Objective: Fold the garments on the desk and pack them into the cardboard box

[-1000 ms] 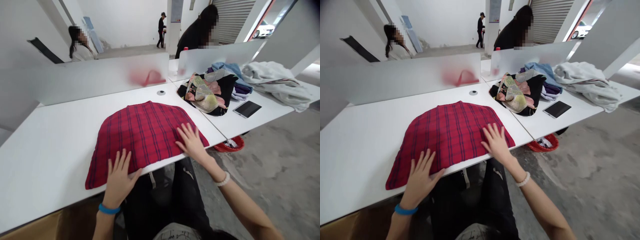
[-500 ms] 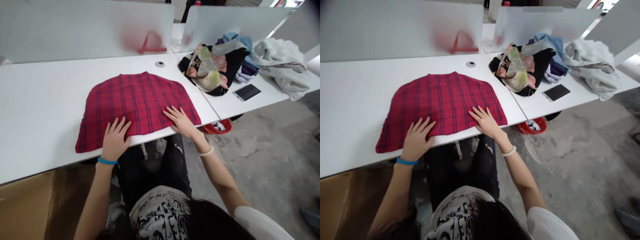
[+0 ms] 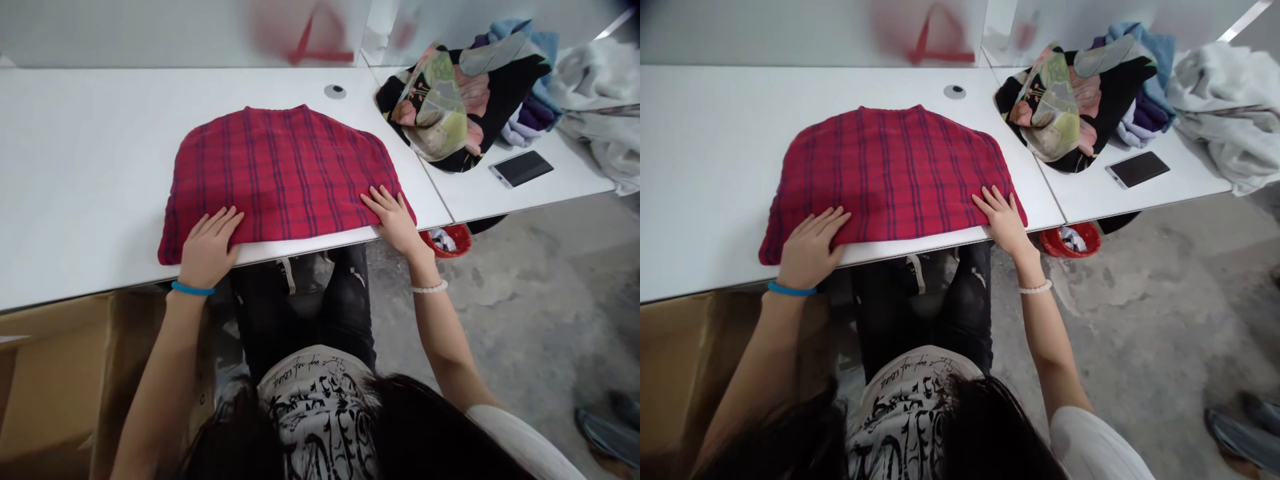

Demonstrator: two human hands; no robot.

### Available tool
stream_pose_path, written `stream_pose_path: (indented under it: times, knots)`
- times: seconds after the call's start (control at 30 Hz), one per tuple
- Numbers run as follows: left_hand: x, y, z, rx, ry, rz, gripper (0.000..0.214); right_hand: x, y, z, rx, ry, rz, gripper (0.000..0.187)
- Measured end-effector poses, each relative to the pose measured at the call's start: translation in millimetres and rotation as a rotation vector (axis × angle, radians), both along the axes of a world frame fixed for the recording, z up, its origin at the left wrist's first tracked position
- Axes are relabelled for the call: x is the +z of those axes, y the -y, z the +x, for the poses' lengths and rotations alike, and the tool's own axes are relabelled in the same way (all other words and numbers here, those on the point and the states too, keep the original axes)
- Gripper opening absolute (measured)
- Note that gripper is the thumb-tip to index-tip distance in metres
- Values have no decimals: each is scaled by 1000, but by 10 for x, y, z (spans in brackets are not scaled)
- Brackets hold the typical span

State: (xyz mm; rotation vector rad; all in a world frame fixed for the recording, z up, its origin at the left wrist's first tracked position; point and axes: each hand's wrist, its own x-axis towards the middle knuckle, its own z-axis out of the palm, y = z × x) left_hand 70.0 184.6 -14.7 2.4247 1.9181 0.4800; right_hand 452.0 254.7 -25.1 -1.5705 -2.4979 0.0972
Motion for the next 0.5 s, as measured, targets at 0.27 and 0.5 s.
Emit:
stream_pose_path:
  times: [0.27,0.5]
  knots:
    - [69,209,-639,186,-14,0,54,-41,10,61,-24,-126,27,69]
    - [-112,267,-751,224,91,54,54,-70,-18,87,-31,-121,46,68]
